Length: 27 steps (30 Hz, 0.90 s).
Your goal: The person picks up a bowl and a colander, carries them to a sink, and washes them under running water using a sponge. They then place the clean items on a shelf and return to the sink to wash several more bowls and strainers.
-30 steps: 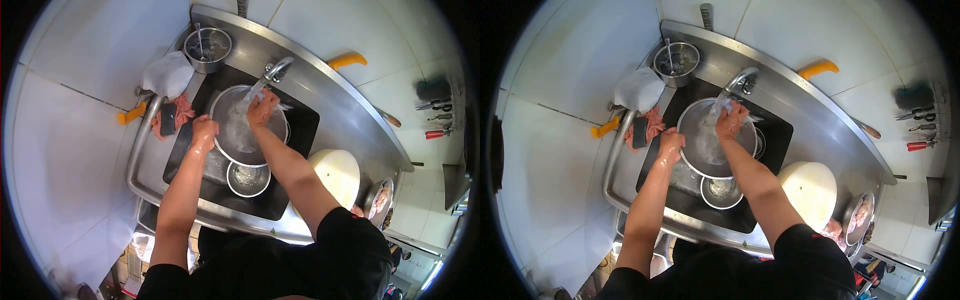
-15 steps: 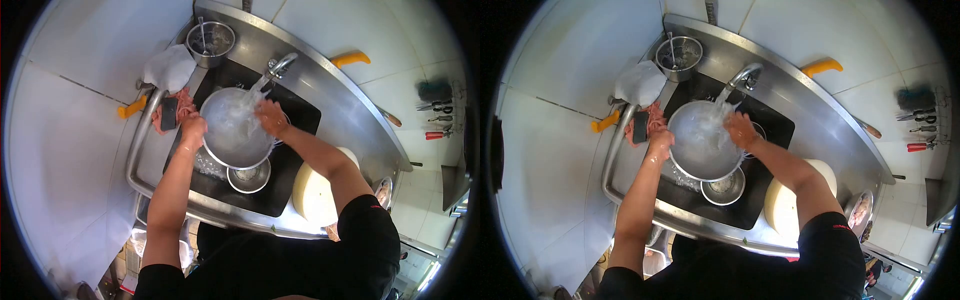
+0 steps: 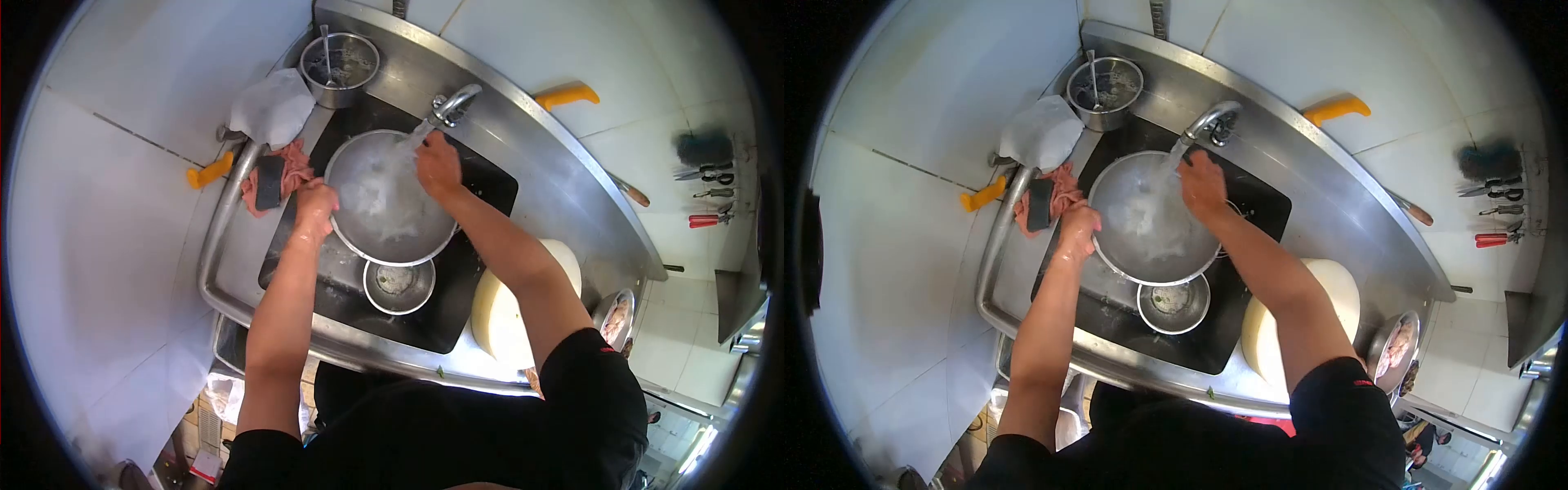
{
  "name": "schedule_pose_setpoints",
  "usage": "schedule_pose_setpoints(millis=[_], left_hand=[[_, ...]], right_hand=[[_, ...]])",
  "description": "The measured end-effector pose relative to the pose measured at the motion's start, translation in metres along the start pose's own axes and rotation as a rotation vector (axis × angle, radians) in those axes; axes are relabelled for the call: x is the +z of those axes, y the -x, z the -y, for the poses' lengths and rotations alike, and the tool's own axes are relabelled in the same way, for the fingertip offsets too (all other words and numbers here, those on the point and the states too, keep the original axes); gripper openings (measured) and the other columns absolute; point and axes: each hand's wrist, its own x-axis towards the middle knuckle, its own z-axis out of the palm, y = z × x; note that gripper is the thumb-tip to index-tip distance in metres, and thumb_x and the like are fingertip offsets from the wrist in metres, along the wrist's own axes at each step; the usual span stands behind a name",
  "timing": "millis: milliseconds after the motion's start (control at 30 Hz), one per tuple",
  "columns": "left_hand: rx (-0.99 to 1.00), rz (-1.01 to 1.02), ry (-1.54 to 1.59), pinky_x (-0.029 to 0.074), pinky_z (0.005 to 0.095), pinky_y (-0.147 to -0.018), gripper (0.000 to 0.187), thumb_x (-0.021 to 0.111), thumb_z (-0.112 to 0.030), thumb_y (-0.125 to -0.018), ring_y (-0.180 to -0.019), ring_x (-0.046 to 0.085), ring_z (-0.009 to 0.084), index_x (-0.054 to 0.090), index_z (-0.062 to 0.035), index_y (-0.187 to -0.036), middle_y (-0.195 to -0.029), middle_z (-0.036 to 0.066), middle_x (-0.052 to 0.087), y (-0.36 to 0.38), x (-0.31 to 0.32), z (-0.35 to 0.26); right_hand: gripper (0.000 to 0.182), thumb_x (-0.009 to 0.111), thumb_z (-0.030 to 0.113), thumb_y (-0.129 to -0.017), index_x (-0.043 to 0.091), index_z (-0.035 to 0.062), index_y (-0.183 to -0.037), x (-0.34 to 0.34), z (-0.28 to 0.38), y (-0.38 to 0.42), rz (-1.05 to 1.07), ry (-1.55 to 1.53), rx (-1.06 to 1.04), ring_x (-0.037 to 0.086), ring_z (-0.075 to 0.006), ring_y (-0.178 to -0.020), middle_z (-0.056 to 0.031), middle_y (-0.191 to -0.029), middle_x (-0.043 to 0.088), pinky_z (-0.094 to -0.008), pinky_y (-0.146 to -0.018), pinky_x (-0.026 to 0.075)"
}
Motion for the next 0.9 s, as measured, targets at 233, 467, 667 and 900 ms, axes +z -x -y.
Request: schedule_pose_setpoints(millis=[233, 467, 667, 900], left_hand=[[0.079, 0.111, 0.091, 0.036, 0.0292, -0.057, 0.018, 0.052, 0.005, -0.055, -0.065, 0.050, 0.0175, 0.052, -0.0074, -0.068, -0.067, 0.004, 0.048, -0.027, 0.027, 0.023], [0.134, 0.138, 0.067, 0.033, 0.0340, -0.052, 0.024, 0.051, 0.007, -0.051, -0.060, 0.042, 0.0168, 0.039, -0.0111, -0.059, -0.063, 0.001, 0.040, -0.016, 0.003, 0.004], [0.051, 0.147, 0.102, 0.046, 0.0333, -0.065, 0.024, 0.056, 0.011, -0.056, -0.073, 0.055, 0.0204, 0.046, -0.0097, -0.063, -0.073, 0.005, 0.054, -0.044, 0.029, 0.033], [-0.002, 0.121, 0.241, 0.052, 0.0324, -0.071, 0.012, 0.072, 0.001, -0.083, -0.076, 0.062, 0.0176, 0.062, -0.0059, -0.083, -0.082, 0.005, 0.063, -0.023, 0.062, 0.019]], right_hand=[[0.050, 0.054, 0.013, -0.093, 0.037, -0.0052, -0.137, 0.107, 0.089, 0.026, -0.173, -0.463, -0.030, 0.048, -0.0491, -0.119, -0.0311, -0.131, 0.048, -0.0576, -0.103, 0.038], [0.039, 0.057, 0.020, -0.090, 0.058, -0.0005, -0.123, 0.016, -0.022, 0.060, 0.634, 0.311, -0.372, 0.051, -0.0389, -0.125, -0.0241, -0.130, 0.053, -0.0499, -0.104, 0.042], [0.044, 0.064, 0.014, -0.083, 0.057, -0.0029, -0.123, 0.069, -0.002, -0.001, -0.021, 0.034, 0.034, 0.047, -0.0399, -0.125, -0.0253, -0.133, 0.052, -0.0481, -0.107, 0.038], [0.053, 0.052, 0.028, -0.100, 0.042, -0.0065, -0.138, 0.140, 0.068, 0.018, -0.180, -0.611, 0.253, 0.044, -0.0476, -0.128, -0.0309, -0.134, 0.051, -0.0509, -0.112, 0.031]])
